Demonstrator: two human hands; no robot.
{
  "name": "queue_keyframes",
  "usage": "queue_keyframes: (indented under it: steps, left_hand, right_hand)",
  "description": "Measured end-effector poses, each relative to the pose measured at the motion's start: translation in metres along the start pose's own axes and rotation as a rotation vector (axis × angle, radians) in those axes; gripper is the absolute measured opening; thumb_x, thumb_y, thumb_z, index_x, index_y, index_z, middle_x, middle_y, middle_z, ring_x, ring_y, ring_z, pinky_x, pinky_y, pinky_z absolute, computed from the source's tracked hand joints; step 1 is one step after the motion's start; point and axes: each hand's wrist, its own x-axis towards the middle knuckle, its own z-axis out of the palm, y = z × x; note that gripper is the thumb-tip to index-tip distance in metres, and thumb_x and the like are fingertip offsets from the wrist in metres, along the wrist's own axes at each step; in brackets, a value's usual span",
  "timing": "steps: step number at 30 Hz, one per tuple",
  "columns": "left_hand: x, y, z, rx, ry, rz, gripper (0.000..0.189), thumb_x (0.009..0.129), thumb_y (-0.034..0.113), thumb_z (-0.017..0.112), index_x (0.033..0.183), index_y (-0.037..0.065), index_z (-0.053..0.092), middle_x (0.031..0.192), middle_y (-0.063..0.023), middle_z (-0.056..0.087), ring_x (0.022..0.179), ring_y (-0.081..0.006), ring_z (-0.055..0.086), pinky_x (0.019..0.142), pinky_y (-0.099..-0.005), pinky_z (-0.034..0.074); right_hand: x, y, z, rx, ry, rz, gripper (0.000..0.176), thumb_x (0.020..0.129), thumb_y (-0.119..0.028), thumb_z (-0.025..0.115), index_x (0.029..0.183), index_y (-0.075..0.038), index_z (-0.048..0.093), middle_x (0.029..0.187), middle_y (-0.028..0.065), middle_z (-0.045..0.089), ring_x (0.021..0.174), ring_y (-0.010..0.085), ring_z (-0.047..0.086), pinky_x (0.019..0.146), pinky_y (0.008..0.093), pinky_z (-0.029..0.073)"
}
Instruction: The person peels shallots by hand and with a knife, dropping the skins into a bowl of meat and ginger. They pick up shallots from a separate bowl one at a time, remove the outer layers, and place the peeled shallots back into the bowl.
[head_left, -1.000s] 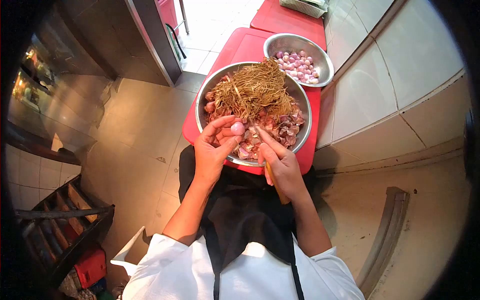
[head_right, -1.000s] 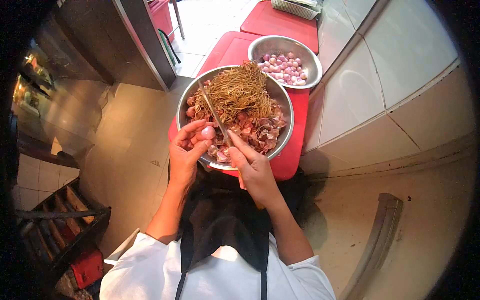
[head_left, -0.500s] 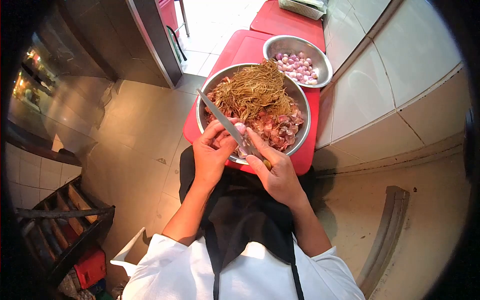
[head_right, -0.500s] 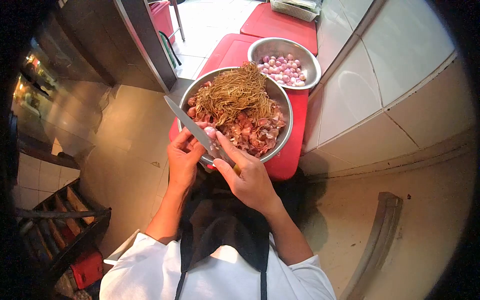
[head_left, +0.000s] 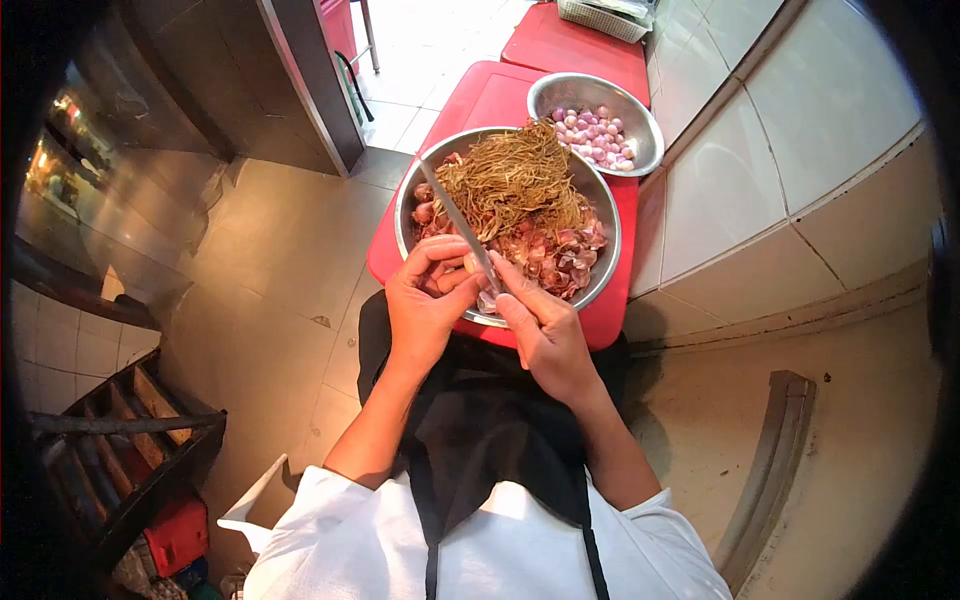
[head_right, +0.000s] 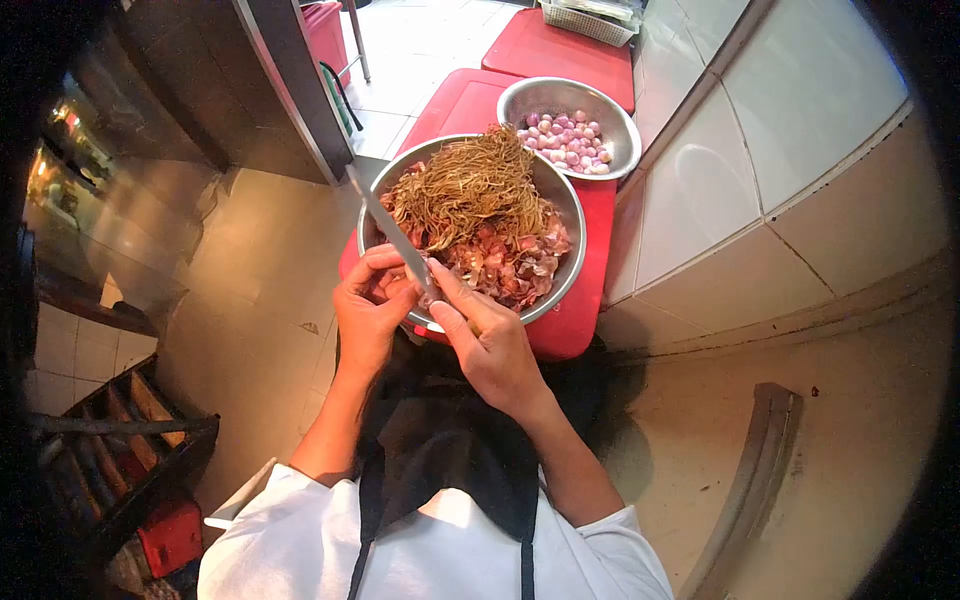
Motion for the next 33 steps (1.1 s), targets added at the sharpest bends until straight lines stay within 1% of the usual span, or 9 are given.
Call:
queue_keyframes:
  steps: [3, 6, 9, 12, 15, 19, 22, 24, 33]
  left_hand:
    - [0.001, -0.002, -0.003, -0.08, 0.009, -0.092, 0.032, 0.086, -0.01, 0.068, 0.117, -0.005, 0.062, 0.122, -0.0111, 0.063, 0.108, -0.0182, 0.066, 0.095, -0.0298, 0.055]
    - [0.003, 0.0, -0.003, -0.182, 0.015, -0.164, 0.031, 0.09, -0.002, 0.067, 0.12, -0.004, 0.062, 0.121, -0.0131, 0.067, 0.107, -0.019, 0.067, 0.094, -0.0307, 0.056]
    - [0.005, 0.005, 0.0, -0.237, 0.012, -0.223, 0.03, 0.093, 0.002, 0.065, 0.123, -0.004, 0.062, 0.12, -0.0138, 0.068, 0.107, -0.0193, 0.068, 0.093, -0.0314, 0.057]
    - [0.008, 0.001, -0.002, -0.266, 0.011, -0.28, 0.032, 0.094, 0.003, 0.065, 0.125, -0.004, 0.061, 0.12, -0.0137, 0.068, 0.107, -0.0191, 0.068, 0.094, -0.0317, 0.057]
    - [0.007, -0.006, -0.006, -0.252, 0.001, -0.303, 0.034, 0.094, 0.003, 0.066, 0.126, -0.004, 0.061, 0.12, -0.0139, 0.068, 0.108, -0.0189, 0.068, 0.094, -0.0316, 0.057]
    - [0.006, -0.008, -0.006, -0.249, 0.005, -0.275, 0.037, 0.093, 0.005, 0.068, 0.128, -0.004, 0.06, 0.121, -0.0142, 0.068, 0.111, -0.0197, 0.067, 0.098, -0.0324, 0.055]
    - [0.007, -0.007, -0.005, -0.24, -0.004, -0.271, 0.038, 0.092, 0.004, 0.069, 0.129, -0.004, 0.06, 0.121, -0.0145, 0.068, 0.113, -0.0207, 0.066, 0.1, -0.0334, 0.053]
    - [0.007, -0.005, -0.004, -0.246, 0.013, -0.305, 0.039, 0.092, 0.004, 0.069, 0.129, -0.004, 0.059, 0.121, -0.0146, 0.068, 0.113, -0.0211, 0.066, 0.101, -0.0337, 0.052]
    - [0.0, -0.013, -0.007, -0.194, -0.024, -0.279, 0.036, 0.091, 0.001, 0.07, 0.125, -0.005, 0.062, 0.115, -0.0144, 0.07, 0.106, -0.0191, 0.068, 0.096, -0.0323, 0.054]
  right_hand:
    - [-0.002, -0.018, -0.006, 0.418, -0.042, 0.445, 0.046, 0.107, -0.023, 0.05, 0.149, -0.005, 0.047, 0.088, 0.0058, 0.064, 0.056, 0.01, 0.058, 0.051, 0.0233, 0.046]
    - [0.005, -0.016, -0.007, 0.551, 0.077, 0.463, 0.048, 0.109, -0.031, 0.044, 0.152, -0.008, 0.043, 0.074, -0.002, 0.05, 0.042, 0.004, 0.041, 0.038, 0.0194, 0.032]
    - [0.007, 0.002, -0.016, 0.488, 0.048, 0.457, 0.052, 0.11, -0.039, 0.039, 0.153, -0.009, 0.041, 0.077, -0.0005, 0.054, 0.046, 0.0056, 0.046, 0.04, 0.0198, 0.038]
    - [0.006, 0.0, -0.015, 0.423, 0.077, 0.456, 0.05, 0.108, -0.029, 0.046, 0.153, -0.008, 0.042, 0.074, -0.0023, 0.051, 0.045, 0.0033, 0.044, 0.04, 0.0187, 0.035]
    - [0.001, -0.013, -0.016, 0.257, 0.032, 0.396, 0.05, 0.105, -0.022, 0.052, 0.152, -0.006, 0.044, 0.089, 0.002, 0.064, 0.052, 0.0039, 0.052, 0.048, 0.0175, 0.04]
    - [0.0, -0.012, -0.018, 0.103, -0.044, 0.268, 0.053, 0.101, -0.015, 0.058, 0.151, -0.002, 0.044, 0.126, 0.0146, 0.065, 0.096, 0.0146, 0.066, 0.082, 0.0252, 0.05]
    - [0.001, -0.013, -0.016, 0.046, -0.106, 0.159, 0.055, 0.099, -0.014, 0.059, 0.15, -0.001, 0.043, 0.142, 0.0201, 0.057, 0.125, 0.0218, 0.059, 0.104, 0.0321, 0.044]
    - [0.004, -0.007, -0.014, 0.003, -0.114, 0.009, 0.055, 0.099, -0.014, 0.06, 0.15, -0.001, 0.044, 0.144, 0.0216, 0.055, 0.135, 0.0241, 0.053, 0.11, 0.0343, 0.039]
    - [0.002, -0.003, -0.01, -0.092, -0.07, -0.015, 0.051, 0.1, -0.012, 0.057, 0.149, 0.0, 0.045, 0.137, 0.02, 0.061, 0.124, 0.0259, 0.061, 0.104, 0.0344, 0.045]
